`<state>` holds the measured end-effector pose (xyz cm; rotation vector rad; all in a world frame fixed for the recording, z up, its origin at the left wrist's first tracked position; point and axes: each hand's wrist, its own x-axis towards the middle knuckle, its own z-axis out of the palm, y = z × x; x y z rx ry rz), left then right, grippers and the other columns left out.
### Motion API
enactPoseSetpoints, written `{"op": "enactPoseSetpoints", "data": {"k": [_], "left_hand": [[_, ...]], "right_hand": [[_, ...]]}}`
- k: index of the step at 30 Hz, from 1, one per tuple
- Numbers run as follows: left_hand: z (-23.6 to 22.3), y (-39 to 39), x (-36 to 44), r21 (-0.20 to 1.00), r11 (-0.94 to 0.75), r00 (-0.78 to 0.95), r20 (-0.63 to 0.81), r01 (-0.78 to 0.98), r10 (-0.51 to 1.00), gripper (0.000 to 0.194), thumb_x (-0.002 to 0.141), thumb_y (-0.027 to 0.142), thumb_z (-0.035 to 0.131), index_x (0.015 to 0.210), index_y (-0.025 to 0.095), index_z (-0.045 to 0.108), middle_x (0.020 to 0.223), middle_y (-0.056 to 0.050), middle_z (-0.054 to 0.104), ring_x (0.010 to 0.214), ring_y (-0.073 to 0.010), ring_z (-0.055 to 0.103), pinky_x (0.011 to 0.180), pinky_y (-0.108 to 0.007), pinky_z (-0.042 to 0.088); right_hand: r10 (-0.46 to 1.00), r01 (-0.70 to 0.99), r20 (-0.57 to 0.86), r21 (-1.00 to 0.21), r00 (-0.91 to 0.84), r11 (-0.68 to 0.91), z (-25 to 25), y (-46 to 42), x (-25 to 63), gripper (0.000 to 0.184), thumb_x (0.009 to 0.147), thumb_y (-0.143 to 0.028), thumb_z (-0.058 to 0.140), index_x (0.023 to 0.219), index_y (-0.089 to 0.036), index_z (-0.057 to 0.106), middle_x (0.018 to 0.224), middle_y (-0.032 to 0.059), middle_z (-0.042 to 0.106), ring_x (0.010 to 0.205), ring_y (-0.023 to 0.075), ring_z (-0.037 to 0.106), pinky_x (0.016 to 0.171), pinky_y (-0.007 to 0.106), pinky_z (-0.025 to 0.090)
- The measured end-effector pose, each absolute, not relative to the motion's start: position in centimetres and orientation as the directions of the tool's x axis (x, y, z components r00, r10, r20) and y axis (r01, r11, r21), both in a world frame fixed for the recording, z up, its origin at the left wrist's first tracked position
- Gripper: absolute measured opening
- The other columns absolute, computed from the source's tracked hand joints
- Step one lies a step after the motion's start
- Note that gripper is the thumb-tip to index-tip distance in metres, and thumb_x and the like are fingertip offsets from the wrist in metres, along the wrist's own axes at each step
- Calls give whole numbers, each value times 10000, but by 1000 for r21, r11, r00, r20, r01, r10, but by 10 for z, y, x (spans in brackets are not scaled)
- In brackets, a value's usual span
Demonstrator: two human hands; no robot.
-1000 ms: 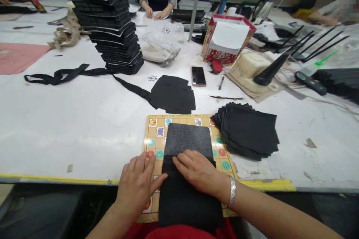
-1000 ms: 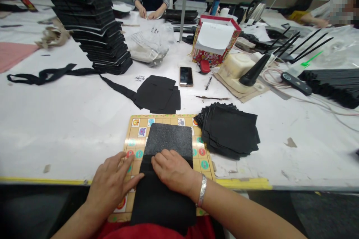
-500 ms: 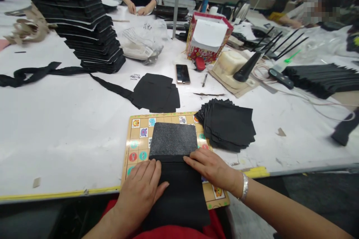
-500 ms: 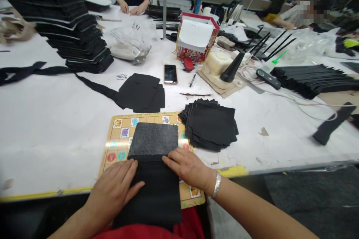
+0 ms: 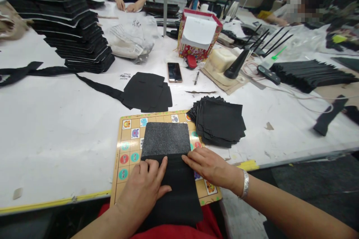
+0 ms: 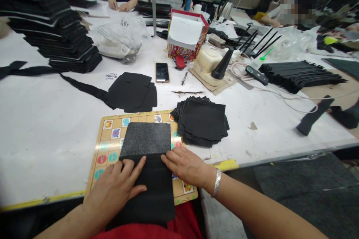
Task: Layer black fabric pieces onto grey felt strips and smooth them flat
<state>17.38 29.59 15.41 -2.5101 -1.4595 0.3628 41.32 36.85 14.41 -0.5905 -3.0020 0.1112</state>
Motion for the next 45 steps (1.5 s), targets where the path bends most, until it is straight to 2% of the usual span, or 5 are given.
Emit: {"op": "enactPoseSetpoints", "data": {"k": [8,21,35,41,45], "left_hand": [[151,294,175,-277,-484,488,-57,830,871,667,795,590,465,1318,178,436,884,-122,588,763,-264,541,638,-382,433],[125,279,141,9,-365,341,338,931,877,466,878,497,395,1162,181,587,1127,-90,628,1036,-235,534,870,-375,368],[124,279,144,59,-334,297,332,941,895,449,870,478,415,1150,174,590,1122,-71,641,1021,-245,548,901,-401,337],[120,276,146,66,-320,279,348,945,895,458,852,478,450,1162,166,579,1158,-100,621,1036,-240,551,899,-385,347],[119,274,147,70,-295,252,359,953,899,451,861,469,430,1120,141,602,1159,-106,621,1050,-232,545,899,-372,354]], "right_hand": [[577,565,198,-120,-792,816,146,348,401,310,914,-116,352,1163,-92,533,968,113,580,884,205,486,781,352,423],[718,707,18,-164,-696,688,155,349,346,190,842,-95,497,999,-159,583,897,72,568,816,193,482,743,326,393],[654,639,-21,-242,-756,730,156,365,316,69,856,-126,474,872,-174,520,918,65,574,865,202,506,764,318,381],[759,799,-254,-135,-600,586,164,377,336,208,846,-360,558,890,-163,503,731,54,616,655,201,585,554,270,367],[708,723,-150,-181,-690,666,162,381,320,185,856,-363,549,824,-181,538,778,45,598,722,194,570,624,280,397]]}}
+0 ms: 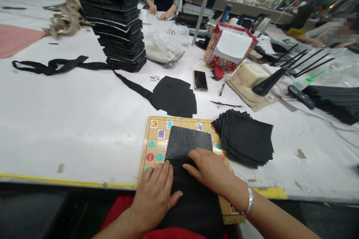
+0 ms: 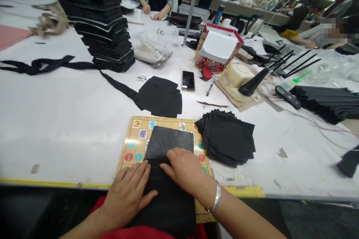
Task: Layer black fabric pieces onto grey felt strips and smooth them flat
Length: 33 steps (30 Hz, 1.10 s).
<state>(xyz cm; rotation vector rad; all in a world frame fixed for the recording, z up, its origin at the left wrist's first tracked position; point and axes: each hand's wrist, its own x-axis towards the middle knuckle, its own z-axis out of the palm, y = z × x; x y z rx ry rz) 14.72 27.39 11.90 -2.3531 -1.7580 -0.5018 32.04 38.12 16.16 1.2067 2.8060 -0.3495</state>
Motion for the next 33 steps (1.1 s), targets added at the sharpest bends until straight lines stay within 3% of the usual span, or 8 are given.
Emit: {"op": "enactPoseSetpoints", "data": {"k": [5,9,16,24,28,31,33], "left_hand": [[120,272,147,79,-251,206,370,965,906,452,853,491,439,1116,163,605,1160,-91,622,1027,-233,546,891,-376,353],[121,272,147,83,-242,196,368,967,909,451,867,486,408,1113,165,607,1155,-91,626,1019,-240,550,886,-385,351],[124,272,145,30,-267,243,326,963,913,432,863,462,433,1129,163,597,1168,-110,613,1008,-243,558,861,-383,370],[130,281,148,34,-247,228,279,968,933,587,849,539,417,1231,103,508,1061,-127,632,964,-238,551,855,-380,382],[134,286,138,-12,-224,221,232,974,947,510,826,512,490,1166,139,564,1052,-102,632,974,-252,543,827,-378,391],[135,290,130,-50,-138,146,286,989,947,478,825,482,511,1118,111,582,1093,-141,610,1004,-277,534,797,-386,413],[132,291,131,-20,-167,163,366,986,916,445,843,446,500,1096,89,579,1118,-160,598,1036,-277,527,836,-394,419]], "right_hand": [[603,562,93,-275,-792,780,145,377,302,125,898,-205,471,907,-171,592,794,48,571,744,166,518,704,284,413],[474,428,218,-225,-853,875,135,378,314,242,906,-161,427,1106,-129,560,868,88,592,785,183,505,716,315,420],[344,321,207,-133,-916,937,138,377,318,304,909,-120,368,1170,-71,515,916,120,592,793,204,489,667,342,410],[313,309,91,-57,-945,949,141,376,312,263,899,-137,401,1115,-66,533,856,99,556,742,200,465,607,332,366],[326,324,71,-33,-943,945,142,374,311,263,897,-138,403,1115,-69,534,868,97,552,752,204,459,604,330,365],[333,333,70,-24,-940,943,142,373,309,274,897,-126,391,1128,-67,528,858,91,549,750,203,457,599,328,369],[338,337,70,-31,-939,941,141,373,308,264,900,-131,389,1112,-69,534,856,90,547,752,204,458,599,329,376]]}}
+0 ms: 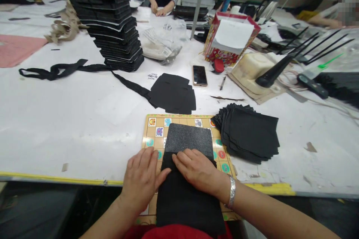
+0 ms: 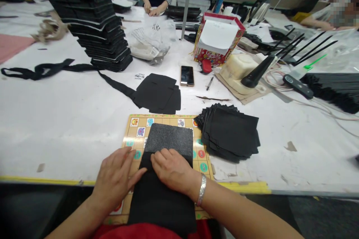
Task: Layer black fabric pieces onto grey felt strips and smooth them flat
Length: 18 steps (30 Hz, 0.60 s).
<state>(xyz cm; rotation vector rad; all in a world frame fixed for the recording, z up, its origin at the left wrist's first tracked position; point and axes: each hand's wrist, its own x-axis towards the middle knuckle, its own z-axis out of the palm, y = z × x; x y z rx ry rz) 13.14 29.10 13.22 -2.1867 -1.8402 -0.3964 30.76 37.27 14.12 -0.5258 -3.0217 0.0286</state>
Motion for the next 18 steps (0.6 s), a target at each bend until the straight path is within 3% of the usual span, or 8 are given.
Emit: {"op": "enactPoseSetpoints", "data": {"k": [4,8,13,18], "left_hand": [[123,290,149,49,-351,307,383,935,871,373,880,365,453,1131,104,543,1086,-118,625,1022,-229,551,897,-368,421],[119,289,156,7,-385,356,364,923,861,330,885,315,453,1123,106,543,1069,-111,636,1001,-224,566,882,-364,428],[125,293,155,-75,-423,421,343,903,840,367,875,324,475,1139,79,546,1030,-125,639,964,-233,571,849,-365,422],[136,296,164,-174,-430,458,183,886,870,465,865,392,477,1219,93,516,1013,-123,616,930,-255,558,774,-375,435]], "right_hand": [[354,345,74,-116,-932,932,140,377,323,218,905,-150,408,1051,-105,563,876,83,555,772,198,462,639,324,407],[377,349,152,-182,-914,919,138,383,366,285,929,-131,354,1152,-105,531,915,92,574,795,180,471,695,303,431],[380,349,198,-172,-904,921,136,383,399,306,935,-127,322,1151,-93,537,923,110,577,819,186,481,734,330,443],[345,329,140,-127,-928,936,139,383,398,298,930,-123,343,1154,-85,536,875,101,578,784,179,485,735,333,443]]}}
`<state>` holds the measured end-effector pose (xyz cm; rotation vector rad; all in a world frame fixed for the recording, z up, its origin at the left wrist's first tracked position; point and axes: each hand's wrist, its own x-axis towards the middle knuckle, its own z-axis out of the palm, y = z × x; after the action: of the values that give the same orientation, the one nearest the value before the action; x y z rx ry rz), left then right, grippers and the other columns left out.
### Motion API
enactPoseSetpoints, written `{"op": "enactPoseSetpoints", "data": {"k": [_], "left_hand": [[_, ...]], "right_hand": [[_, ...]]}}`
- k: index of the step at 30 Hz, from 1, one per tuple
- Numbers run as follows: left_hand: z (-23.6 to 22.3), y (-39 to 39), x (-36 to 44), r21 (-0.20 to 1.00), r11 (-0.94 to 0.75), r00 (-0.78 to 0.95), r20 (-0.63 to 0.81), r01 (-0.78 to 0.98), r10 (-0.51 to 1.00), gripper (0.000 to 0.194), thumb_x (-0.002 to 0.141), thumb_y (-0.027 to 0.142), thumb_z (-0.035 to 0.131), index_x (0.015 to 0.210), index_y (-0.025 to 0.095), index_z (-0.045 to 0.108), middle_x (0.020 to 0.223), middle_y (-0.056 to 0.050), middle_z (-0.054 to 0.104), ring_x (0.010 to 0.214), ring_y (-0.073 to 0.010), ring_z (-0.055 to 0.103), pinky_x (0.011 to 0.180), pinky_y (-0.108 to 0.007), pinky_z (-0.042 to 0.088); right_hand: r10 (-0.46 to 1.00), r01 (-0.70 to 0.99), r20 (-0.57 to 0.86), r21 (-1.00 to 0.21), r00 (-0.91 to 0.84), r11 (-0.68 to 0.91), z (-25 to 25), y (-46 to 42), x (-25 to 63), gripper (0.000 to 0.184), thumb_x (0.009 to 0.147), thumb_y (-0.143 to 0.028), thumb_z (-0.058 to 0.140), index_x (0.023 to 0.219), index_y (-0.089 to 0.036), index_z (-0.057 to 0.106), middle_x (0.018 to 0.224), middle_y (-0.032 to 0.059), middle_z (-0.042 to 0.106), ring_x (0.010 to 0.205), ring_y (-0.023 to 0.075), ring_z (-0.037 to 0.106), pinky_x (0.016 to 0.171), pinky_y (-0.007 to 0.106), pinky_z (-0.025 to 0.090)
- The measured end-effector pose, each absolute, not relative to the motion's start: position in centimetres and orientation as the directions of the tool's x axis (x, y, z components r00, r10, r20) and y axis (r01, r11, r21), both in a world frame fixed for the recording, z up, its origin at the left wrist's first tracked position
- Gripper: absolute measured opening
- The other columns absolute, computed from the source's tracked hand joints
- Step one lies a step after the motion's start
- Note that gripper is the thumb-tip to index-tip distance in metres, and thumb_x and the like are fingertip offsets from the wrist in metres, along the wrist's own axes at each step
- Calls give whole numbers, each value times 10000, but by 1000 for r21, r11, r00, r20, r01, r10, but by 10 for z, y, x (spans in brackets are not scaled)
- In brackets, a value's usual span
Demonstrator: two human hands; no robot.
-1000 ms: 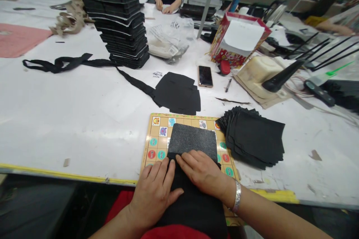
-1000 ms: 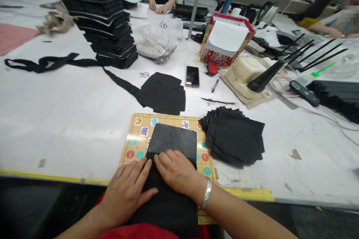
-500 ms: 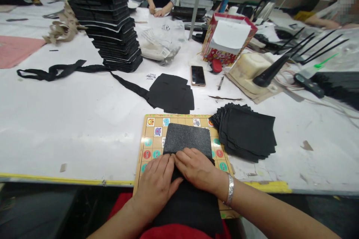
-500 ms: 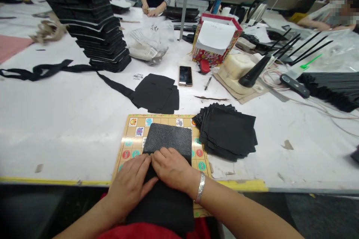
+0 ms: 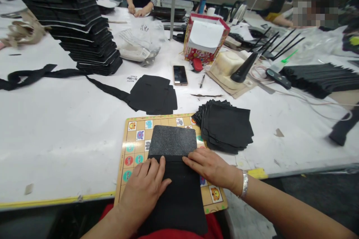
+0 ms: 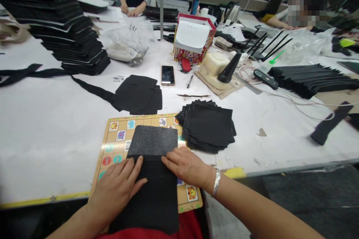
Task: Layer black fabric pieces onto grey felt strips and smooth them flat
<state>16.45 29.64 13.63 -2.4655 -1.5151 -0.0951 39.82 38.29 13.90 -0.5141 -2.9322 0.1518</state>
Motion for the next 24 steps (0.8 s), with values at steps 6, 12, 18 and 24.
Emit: {"op": "enactPoseSetpoints", "data": {"k": [6,12,18,24], "left_hand": [[149,300,177,-307,-461,484,-2,833,875,588,836,516,454,1277,128,480,971,-141,581,832,-273,551,650,-370,446],[153,305,183,-349,-487,487,-93,801,868,637,822,582,414,1341,213,399,927,-122,569,745,-249,548,612,-355,438],[153,305,184,-371,-492,488,-113,788,866,663,813,598,414,1348,207,390,932,-128,560,762,-259,547,623,-361,439],[153,304,184,-358,-488,491,-90,796,866,649,818,585,419,1347,210,391,930,-130,563,753,-262,545,612,-363,431]], "right_hand": [[332,322,93,-111,-939,940,143,381,402,300,925,-124,352,1160,-63,529,861,100,569,759,178,473,724,338,442],[328,322,84,-84,-941,943,146,378,404,308,927,-129,334,1146,-50,536,843,95,561,758,188,477,700,325,436],[307,306,35,-35,-951,951,147,376,405,332,930,-130,304,1169,-37,516,849,99,557,753,188,481,694,329,430],[434,437,63,41,-899,899,157,370,423,306,918,-116,322,1077,-62,578,878,119,582,791,203,496,683,339,416]]}}
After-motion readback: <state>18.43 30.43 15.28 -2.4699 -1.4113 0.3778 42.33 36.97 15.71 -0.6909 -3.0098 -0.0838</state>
